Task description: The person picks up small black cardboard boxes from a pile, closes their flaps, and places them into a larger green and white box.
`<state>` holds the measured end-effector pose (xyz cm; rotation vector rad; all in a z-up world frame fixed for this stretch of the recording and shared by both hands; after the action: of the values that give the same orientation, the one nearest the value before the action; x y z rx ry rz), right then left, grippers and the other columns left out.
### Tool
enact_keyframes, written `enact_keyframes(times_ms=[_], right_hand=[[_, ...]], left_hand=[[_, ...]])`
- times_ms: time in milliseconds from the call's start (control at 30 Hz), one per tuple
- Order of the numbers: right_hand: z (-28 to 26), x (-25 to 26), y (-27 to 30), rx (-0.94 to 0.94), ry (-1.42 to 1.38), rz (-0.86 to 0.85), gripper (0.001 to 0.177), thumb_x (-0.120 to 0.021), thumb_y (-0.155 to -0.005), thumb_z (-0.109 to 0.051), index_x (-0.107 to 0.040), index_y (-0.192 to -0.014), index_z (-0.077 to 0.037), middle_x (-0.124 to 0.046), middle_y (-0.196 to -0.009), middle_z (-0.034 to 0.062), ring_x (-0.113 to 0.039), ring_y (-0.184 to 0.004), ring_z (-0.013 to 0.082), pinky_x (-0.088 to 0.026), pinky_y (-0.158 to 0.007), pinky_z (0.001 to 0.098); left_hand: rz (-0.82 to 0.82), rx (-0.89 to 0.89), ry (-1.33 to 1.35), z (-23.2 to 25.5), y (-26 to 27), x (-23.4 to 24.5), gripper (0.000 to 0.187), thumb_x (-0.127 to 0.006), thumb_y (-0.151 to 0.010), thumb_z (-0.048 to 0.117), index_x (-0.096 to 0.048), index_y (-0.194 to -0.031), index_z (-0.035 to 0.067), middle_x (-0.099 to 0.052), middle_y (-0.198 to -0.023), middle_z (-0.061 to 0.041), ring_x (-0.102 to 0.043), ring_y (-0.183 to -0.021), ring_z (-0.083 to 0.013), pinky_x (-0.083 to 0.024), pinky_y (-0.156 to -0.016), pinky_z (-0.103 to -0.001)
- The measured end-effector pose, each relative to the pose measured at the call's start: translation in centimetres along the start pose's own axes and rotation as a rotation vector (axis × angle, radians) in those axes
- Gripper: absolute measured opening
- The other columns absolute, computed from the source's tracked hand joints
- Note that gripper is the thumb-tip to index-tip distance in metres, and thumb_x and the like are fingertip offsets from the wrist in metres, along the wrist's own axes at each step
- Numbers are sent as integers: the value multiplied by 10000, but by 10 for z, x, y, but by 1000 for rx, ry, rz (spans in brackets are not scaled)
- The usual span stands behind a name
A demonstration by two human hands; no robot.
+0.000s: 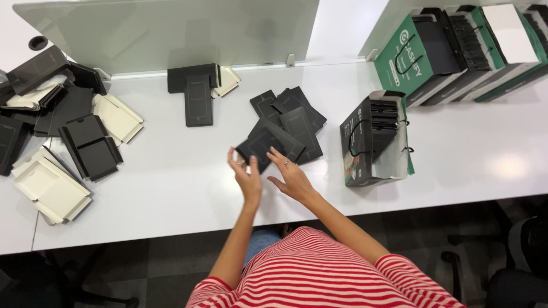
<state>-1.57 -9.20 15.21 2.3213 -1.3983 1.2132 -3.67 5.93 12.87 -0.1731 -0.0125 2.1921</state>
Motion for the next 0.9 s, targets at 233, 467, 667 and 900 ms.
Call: enact_keyframes(times_ms=[233,467,667,900], right_hand=[[-24,53,3,133,145,284,684,-701,-751,87,-577,-1406,-62,-660,-1373,164,-663,-1254,320,-570,-1011,394],[-12,87,15,-202,-72,245,575,-779,-891,-64,-594,-1432,-123,-751,-1122,150,-753,-934,265,-586,-785,350],[-25,74,21,-153,-276,259,554,-734,-927,-82,-577,-1457,-108,-746,-1187,174,-755,-956,194,-596,-802,327],[-23,65,17,-201,-303,279,337,-655,-1024,-100,-682,-1358,-68,-780,-1155,138,-761,-934,166,-599,-828,295]], left_hand=[[-220,191,50,34,41,-44,643,-526,-1011,166,-295,-1606,87,-541,-1506,-204,-622,-1291,-311,-536,-1023,-446],[-583,-201,-152,63,29,-47,1044,-699,-708,35,-239,-1645,56,-383,-1636,-180,-418,-1503,-344,-387,-1230,-442],[-571,-379,-296,62,30,-54,1210,-904,-683,170,-167,-1636,54,-302,-1651,-212,-359,-1497,-388,-394,-1195,-471],[-536,-348,-297,60,20,-42,1142,-915,-592,154,-304,-1554,74,-404,-1540,-172,-405,-1426,-387,-415,-1136,-490]])
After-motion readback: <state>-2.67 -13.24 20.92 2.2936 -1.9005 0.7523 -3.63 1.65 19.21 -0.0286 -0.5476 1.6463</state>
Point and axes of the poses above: each hand's wrist, its own y-axis away from the middle knuckle, its own x-axis out of the back of the hand, z = x × y, the point moved 4 cm from there along -y, towards the middle knuckle
